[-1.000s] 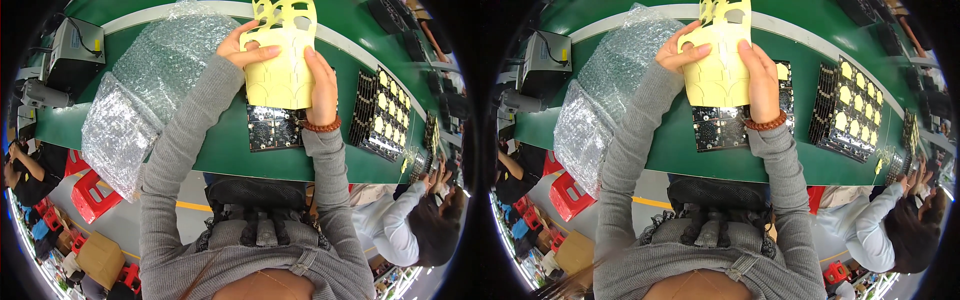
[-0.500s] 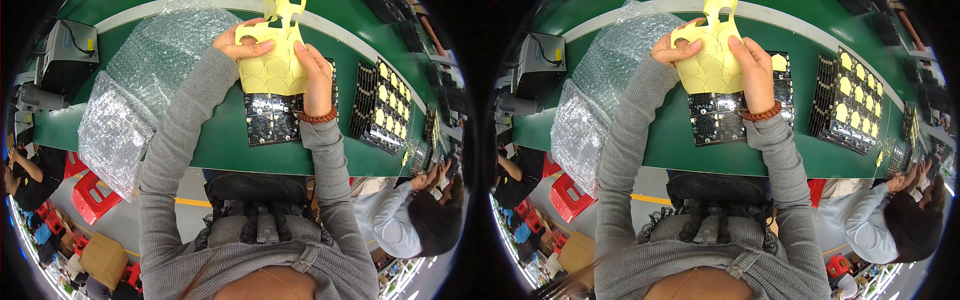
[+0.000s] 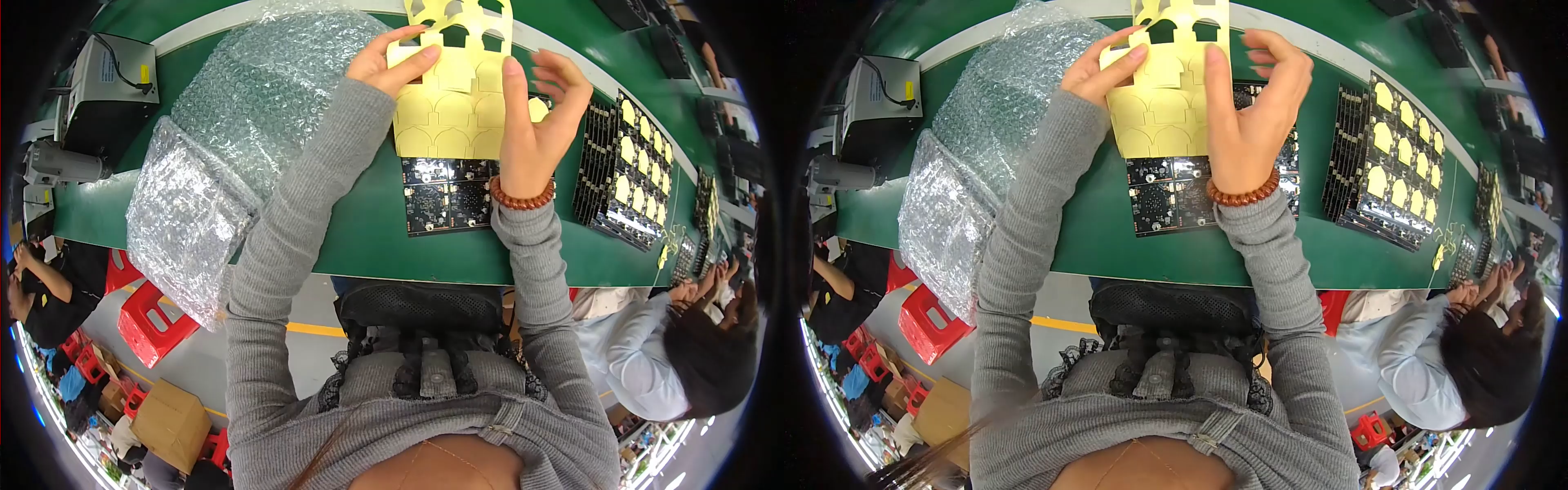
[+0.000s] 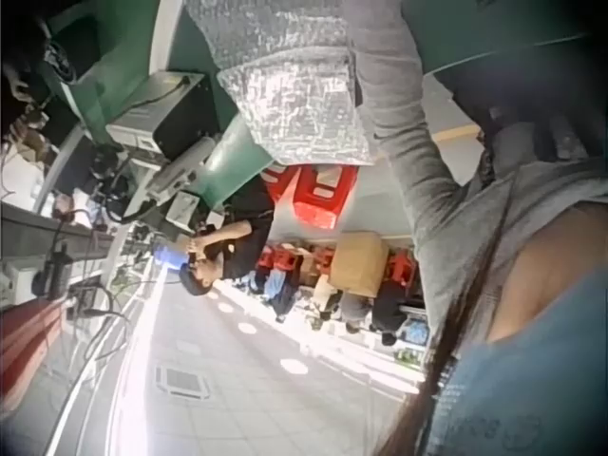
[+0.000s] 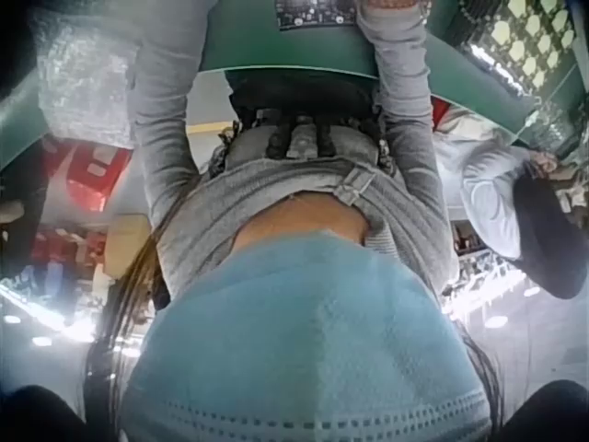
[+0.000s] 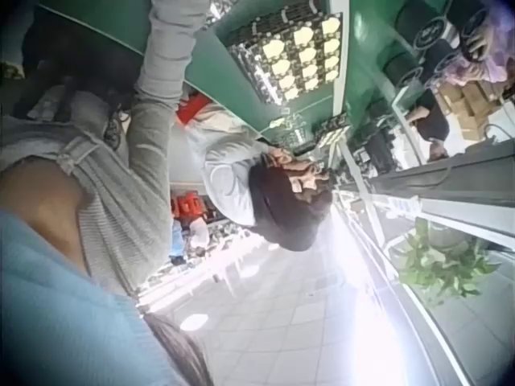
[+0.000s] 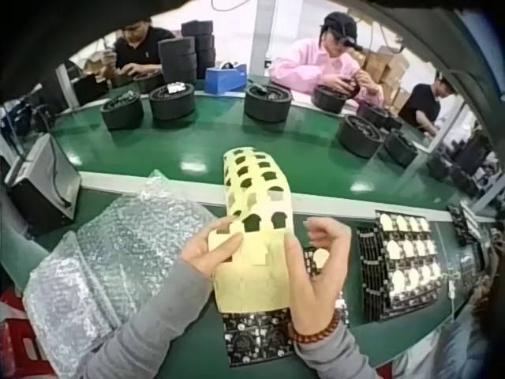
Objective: Applying small circular components from a backing sheet onto printed circuit boards.
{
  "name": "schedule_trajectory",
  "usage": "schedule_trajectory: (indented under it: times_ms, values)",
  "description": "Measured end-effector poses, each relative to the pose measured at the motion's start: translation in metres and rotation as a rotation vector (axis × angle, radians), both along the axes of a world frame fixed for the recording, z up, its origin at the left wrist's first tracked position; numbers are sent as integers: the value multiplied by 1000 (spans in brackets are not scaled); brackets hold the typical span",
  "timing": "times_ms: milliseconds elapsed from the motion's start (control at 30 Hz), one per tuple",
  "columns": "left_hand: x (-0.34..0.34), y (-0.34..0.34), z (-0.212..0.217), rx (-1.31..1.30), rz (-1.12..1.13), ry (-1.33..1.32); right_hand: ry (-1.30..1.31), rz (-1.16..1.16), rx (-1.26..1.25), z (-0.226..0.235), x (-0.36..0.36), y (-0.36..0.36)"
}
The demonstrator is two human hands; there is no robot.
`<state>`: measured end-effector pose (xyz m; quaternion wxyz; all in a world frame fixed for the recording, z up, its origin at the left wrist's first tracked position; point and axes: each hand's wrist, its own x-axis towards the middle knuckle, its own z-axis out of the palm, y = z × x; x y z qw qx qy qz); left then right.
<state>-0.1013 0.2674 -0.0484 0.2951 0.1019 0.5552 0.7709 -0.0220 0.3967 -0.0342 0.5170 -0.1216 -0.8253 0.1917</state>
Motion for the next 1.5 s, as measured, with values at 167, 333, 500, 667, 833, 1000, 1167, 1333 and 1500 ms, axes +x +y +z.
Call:
schedule_trajectory:
  times_ms: [167,333,500,667,833,1000,1167,1333,1500]
  values:
    - [2,0,-5,57,-24,-3,-162,448,-672,3,6,-18]
    - [6,-1,1,76,-87,-128,-183,594,-978,0,9,-17]
    - [7,-4,-2,11,-31,-112,-39,572,-675,-1,10,-27]
    - [2,-4,-5,-134,143,94,102,673,-620,3,11,-30]
    - [-19,-30,20,-220,373,461,35,634,-912,14,28,15]
    - [7,-14,53,-937,604,1393,-271,434,-912,-9,71,62]
    - [39,13,5,-442,-18,1825,-315,467,-930,-15,76,61]
    - [90,34,-16,-428,-90,1794,-348,471,-957,-16,81,65]
    - [91,40,-17,-402,-105,1844,-322,404,-988,-15,87,68]
